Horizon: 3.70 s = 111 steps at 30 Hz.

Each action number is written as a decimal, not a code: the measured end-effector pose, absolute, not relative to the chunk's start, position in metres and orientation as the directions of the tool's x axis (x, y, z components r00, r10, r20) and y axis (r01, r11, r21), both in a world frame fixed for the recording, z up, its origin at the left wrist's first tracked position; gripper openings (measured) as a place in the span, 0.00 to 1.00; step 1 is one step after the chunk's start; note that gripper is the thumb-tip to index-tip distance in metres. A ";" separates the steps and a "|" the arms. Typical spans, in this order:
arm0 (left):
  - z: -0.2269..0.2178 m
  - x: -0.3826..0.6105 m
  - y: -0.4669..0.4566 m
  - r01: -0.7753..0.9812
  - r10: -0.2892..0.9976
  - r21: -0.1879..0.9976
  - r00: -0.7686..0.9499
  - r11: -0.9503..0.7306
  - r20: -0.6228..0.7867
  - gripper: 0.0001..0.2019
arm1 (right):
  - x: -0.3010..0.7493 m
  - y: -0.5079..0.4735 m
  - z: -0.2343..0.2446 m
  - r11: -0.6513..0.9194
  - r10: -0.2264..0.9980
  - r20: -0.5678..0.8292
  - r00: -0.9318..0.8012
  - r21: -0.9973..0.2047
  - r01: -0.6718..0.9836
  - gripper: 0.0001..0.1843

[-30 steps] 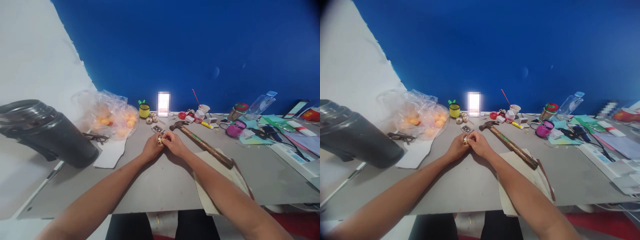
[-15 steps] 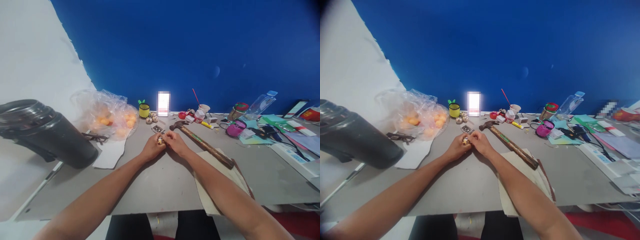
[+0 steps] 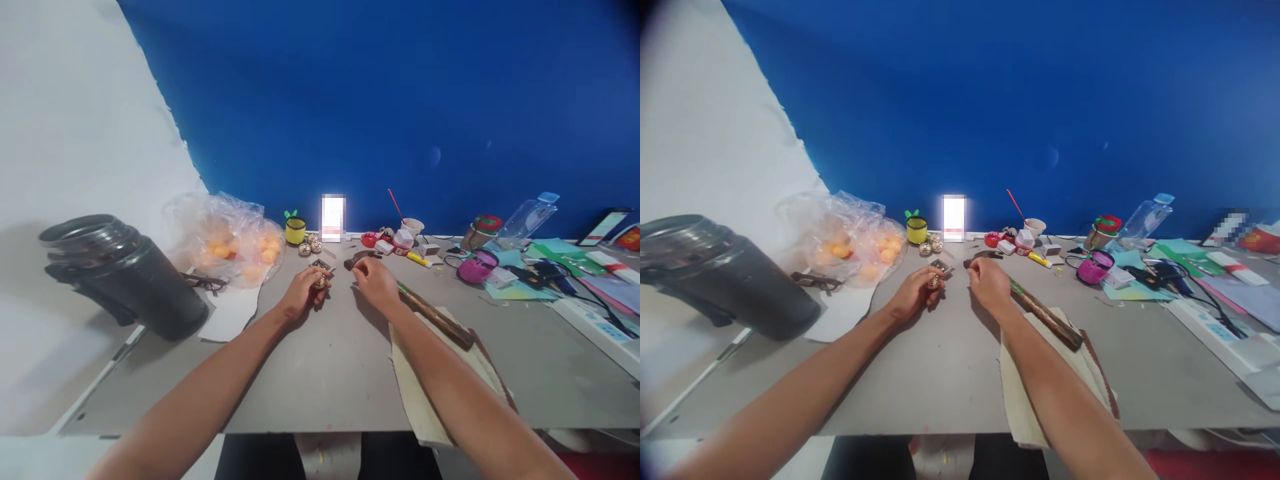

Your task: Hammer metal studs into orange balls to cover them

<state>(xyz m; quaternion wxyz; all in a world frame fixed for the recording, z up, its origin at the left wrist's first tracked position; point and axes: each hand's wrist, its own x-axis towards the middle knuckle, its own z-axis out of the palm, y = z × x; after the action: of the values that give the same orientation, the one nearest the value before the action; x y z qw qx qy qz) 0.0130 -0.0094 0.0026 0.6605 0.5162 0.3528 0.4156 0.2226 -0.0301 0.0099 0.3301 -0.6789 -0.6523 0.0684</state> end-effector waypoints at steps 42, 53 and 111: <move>0.006 0.013 -0.012 0.132 0.966 0.978 0.223 -0.162 0.130 0.15 | 0.222 -0.049 0.028 0.167 0.741 0.668 -0.066 -0.088 0.982 0.21; 0.000 0.011 -0.008 0.212 0.962 0.957 0.228 -0.197 0.147 0.16 | 0.220 -0.050 0.031 0.168 0.720 0.692 -0.052 -0.100 0.981 0.21; -0.005 0.010 -0.006 0.102 0.961 0.977 0.226 -0.187 0.160 0.20 | 0.232 -0.037 0.019 0.171 0.729 0.681 -0.071 -0.082 0.982 0.21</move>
<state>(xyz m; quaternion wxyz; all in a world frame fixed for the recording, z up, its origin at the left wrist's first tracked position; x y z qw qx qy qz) 0.0102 -0.0058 -0.0054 0.4740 0.6230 0.4266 0.4530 0.2325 -0.0371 0.0189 0.3053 -0.6095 -0.7017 -0.2071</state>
